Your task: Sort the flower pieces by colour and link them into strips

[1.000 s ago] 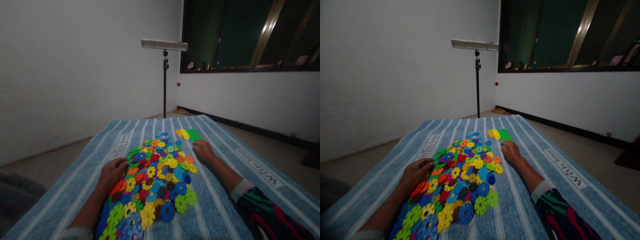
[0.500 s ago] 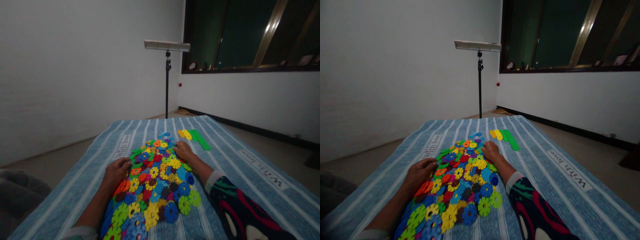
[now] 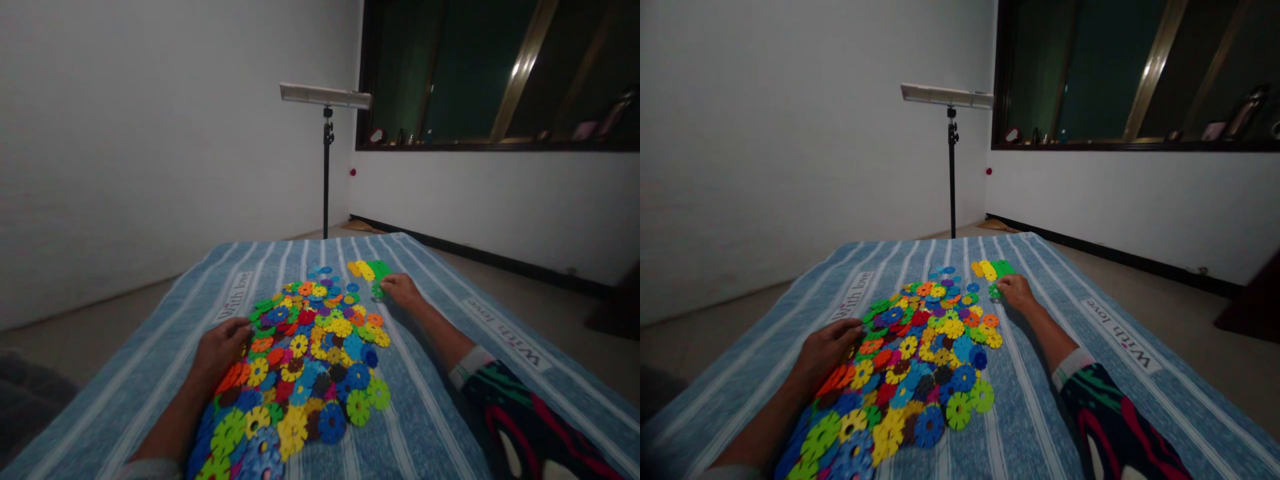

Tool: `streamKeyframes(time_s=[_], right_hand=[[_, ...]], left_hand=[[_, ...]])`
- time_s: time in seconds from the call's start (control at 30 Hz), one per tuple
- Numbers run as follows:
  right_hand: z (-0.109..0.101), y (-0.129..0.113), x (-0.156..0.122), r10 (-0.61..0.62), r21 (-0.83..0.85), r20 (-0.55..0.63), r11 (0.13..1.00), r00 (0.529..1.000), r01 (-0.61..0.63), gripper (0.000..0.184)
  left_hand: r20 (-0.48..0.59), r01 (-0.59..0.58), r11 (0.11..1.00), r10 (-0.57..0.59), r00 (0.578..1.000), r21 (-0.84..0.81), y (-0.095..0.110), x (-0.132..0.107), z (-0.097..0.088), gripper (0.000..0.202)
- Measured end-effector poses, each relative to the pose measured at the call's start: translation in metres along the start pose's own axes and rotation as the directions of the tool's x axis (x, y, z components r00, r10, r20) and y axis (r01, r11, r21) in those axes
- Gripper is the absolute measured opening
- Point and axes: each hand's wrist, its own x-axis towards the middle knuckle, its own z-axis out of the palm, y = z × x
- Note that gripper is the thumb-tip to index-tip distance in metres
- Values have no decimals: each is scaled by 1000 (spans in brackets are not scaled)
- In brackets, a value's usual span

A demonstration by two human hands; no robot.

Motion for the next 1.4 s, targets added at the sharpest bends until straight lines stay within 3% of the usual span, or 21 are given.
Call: streamKeyframes(time_s=[0.17,0.4,0.73,0.97,1.27,1.4], right_hand=[[-37,42,-7,70,-1,-65,998,995,-71,21],[-44,68,-16,105,-5,-46,994,993,-106,25],[-39,75,-13,121,-43,-6,992,993,-121,29],[-40,79,-16,117,-104,-71,987,991,-124,29],[-46,76,-43,87,-393,42,918,995,-64,31],[-40,69,-47,99,-478,32,876,995,-71,27]], left_hand=[[17,37,999,-37,999,-31,4,-1,0,27],[14,43,998,-42,999,-36,3,-1,0,27],[-13,69,996,-70,997,-63,5,-3,2,25],[-10,35,999,-35,999,-21,7,-2,0,23],[26,62,997,-61,998,-46,3,-1,0,28],[0,54,998,-54,999,-19,1,0,0,27]])
